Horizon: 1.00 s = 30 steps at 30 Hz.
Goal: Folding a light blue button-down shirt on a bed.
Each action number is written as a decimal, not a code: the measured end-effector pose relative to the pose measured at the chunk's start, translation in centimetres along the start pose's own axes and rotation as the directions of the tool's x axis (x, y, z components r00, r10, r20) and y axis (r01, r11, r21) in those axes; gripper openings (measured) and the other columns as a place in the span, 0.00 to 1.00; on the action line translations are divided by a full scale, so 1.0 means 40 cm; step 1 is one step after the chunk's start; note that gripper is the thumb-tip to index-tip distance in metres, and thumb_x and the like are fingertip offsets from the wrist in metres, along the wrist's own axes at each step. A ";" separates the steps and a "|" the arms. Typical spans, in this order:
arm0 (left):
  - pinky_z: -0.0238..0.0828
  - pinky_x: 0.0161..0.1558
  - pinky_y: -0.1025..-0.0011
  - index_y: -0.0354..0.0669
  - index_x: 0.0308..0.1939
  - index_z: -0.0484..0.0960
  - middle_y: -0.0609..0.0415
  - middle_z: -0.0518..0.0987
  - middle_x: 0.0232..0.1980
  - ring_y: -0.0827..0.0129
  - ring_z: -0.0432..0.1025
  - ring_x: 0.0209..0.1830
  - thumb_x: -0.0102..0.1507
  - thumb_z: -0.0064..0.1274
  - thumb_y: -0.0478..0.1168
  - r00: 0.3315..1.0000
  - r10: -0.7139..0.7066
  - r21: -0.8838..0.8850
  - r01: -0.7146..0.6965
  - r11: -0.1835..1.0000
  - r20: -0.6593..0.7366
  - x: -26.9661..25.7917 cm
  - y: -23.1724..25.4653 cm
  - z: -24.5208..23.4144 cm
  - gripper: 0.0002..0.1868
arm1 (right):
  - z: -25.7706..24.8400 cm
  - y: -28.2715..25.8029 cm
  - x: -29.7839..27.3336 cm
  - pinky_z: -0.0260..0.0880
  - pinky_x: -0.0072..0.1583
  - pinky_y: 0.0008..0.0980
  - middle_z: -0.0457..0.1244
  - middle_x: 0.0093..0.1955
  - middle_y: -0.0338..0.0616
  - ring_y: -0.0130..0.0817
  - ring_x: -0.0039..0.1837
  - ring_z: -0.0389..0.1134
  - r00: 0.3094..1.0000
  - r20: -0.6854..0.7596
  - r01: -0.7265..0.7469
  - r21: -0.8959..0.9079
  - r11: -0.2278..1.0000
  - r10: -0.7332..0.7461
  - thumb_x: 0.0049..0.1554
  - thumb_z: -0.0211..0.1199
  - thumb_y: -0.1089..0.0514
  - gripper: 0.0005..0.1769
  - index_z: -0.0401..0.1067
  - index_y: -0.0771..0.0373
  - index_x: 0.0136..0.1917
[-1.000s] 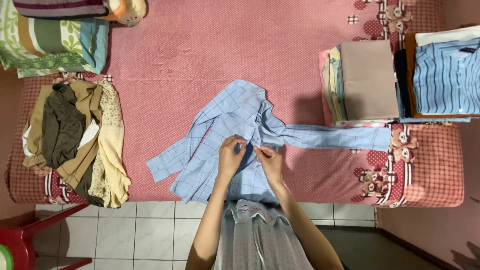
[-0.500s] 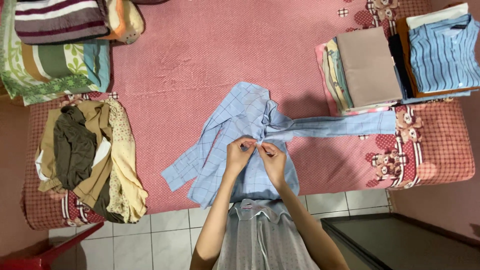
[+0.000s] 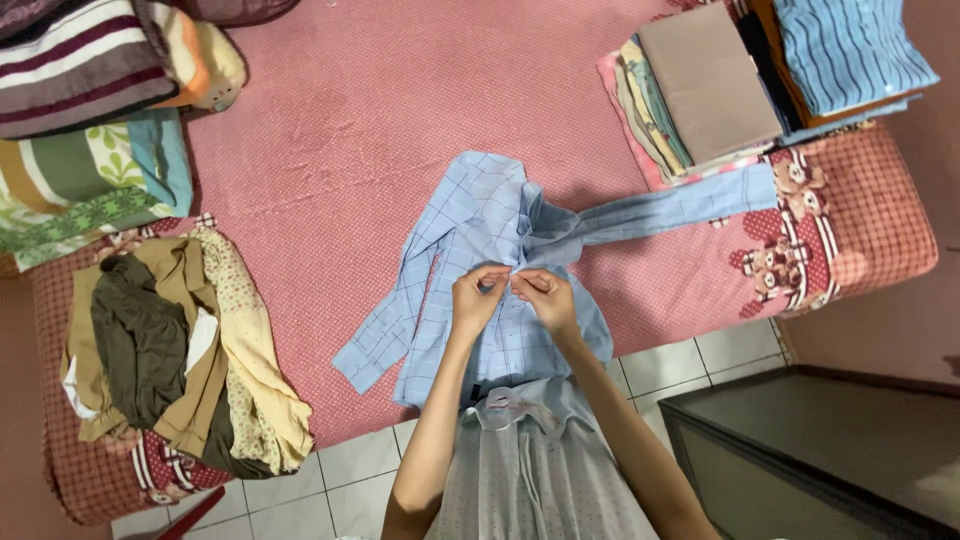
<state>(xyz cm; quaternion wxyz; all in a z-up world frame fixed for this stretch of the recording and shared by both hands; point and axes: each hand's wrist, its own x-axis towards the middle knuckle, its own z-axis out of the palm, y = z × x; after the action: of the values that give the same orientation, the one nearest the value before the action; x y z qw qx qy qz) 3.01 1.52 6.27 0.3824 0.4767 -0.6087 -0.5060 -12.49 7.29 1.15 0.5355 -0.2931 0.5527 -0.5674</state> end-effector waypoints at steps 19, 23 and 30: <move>0.70 0.34 0.79 0.36 0.32 0.82 0.59 0.81 0.29 0.82 0.72 0.30 0.57 0.63 0.30 0.997 -0.053 -0.084 0.057 0.995 0.047 0.051 -0.076 0.003 0.04 | 0.133 -0.168 -0.085 0.72 0.43 0.31 0.72 0.43 0.45 0.31 0.45 0.74 0.899 -0.215 0.212 -0.548 0.809 -0.382 0.58 0.67 0.62 0.06 0.76 0.66 0.48; 0.70 0.38 0.79 0.37 0.37 0.81 0.59 0.80 0.33 0.82 0.72 0.33 0.62 0.61 0.28 1.000 -0.006 -0.135 0.004 0.991 -0.009 0.043 -0.099 0.006 0.04 | 0.059 -0.004 -0.001 0.69 0.45 0.28 0.72 0.45 0.46 0.28 0.46 0.71 0.943 -0.229 0.154 -0.346 0.926 -0.242 0.60 0.68 0.60 0.09 0.78 0.68 0.51; 0.74 0.43 0.79 0.37 0.39 0.81 0.59 0.82 0.35 0.80 0.76 0.37 0.62 0.59 0.28 0.999 -0.038 -0.196 0.038 0.980 0.007 0.026 -0.113 0.012 0.04 | 0.106 -0.137 -0.053 0.74 0.49 0.29 0.73 0.46 0.46 0.28 0.47 0.74 0.925 -0.164 0.231 -0.471 0.851 -0.342 0.57 0.70 0.57 0.13 0.78 0.69 0.50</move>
<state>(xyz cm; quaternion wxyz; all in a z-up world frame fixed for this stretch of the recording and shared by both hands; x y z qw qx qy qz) 3.18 0.50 1.73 0.4168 0.4475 -0.5472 -0.5714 -9.59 6.92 7.79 0.2921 -0.4157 0.6776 -0.5317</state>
